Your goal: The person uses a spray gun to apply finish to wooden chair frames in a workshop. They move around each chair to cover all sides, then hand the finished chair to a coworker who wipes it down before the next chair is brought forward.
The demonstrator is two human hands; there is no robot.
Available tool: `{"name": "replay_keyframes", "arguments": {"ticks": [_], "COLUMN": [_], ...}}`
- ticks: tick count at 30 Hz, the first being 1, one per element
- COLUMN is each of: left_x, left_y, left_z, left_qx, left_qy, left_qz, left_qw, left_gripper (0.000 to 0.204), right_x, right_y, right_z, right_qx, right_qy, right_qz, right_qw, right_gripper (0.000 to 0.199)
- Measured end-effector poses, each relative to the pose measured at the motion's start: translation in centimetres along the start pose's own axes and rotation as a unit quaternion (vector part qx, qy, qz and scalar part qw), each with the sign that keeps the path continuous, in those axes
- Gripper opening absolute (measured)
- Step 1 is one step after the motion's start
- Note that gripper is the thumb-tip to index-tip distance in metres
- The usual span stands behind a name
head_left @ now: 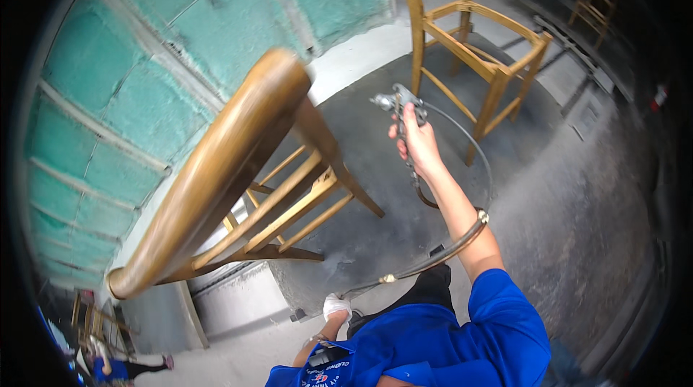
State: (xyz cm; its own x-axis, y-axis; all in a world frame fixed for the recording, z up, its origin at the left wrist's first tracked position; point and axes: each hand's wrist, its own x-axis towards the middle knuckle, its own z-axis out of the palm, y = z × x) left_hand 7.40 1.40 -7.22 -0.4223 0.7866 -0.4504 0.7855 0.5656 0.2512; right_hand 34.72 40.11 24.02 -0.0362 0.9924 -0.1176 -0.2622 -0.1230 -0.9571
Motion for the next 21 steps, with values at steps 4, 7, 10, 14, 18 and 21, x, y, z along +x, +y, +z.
{"name": "replay_keyframes", "arguments": {"ticks": [4,7,10,14,18,21], "left_x": [-1.5,-4.5,-7.5,-11.1,-12.0,-12.2], "left_y": [6.3,11.0,15.2,19.0,21.0,22.1], "left_z": [-2.3,-4.1,-5.3,-6.1,-6.0,-5.8], "left_qx": [-0.294,-0.441,-0.302,-0.229,-0.259,-0.261], "left_qy": [0.147,0.143,0.12,0.11,0.093,0.119], "left_qz": [-0.097,-0.246,-0.289,-0.28,-0.326,-0.311], "left_qw": [0.939,0.851,0.901,0.926,0.904,0.906], "left_gripper": [0.04,0.043,0.043,0.044,0.037,0.038], "right_x": [10.4,16.6,20.9,23.9,25.5,26.3], "right_y": [-3.0,-3.1,0.3,8.2,16.2,20.4], "right_z": [4.5,8.1,8.9,7.0,3.7,2.3], "right_qx": [0.073,0.038,-0.028,-0.109,-0.222,-0.247], "right_qy": [-0.15,-0.173,-0.18,-0.145,-0.101,-0.094], "right_qz": [-0.055,-0.045,0.02,0.076,0.139,0.161], "right_qw": [0.984,0.983,0.983,0.98,0.96,0.951], "right_gripper": [0.061,0.059,0.059,0.062,0.064,0.065]}}
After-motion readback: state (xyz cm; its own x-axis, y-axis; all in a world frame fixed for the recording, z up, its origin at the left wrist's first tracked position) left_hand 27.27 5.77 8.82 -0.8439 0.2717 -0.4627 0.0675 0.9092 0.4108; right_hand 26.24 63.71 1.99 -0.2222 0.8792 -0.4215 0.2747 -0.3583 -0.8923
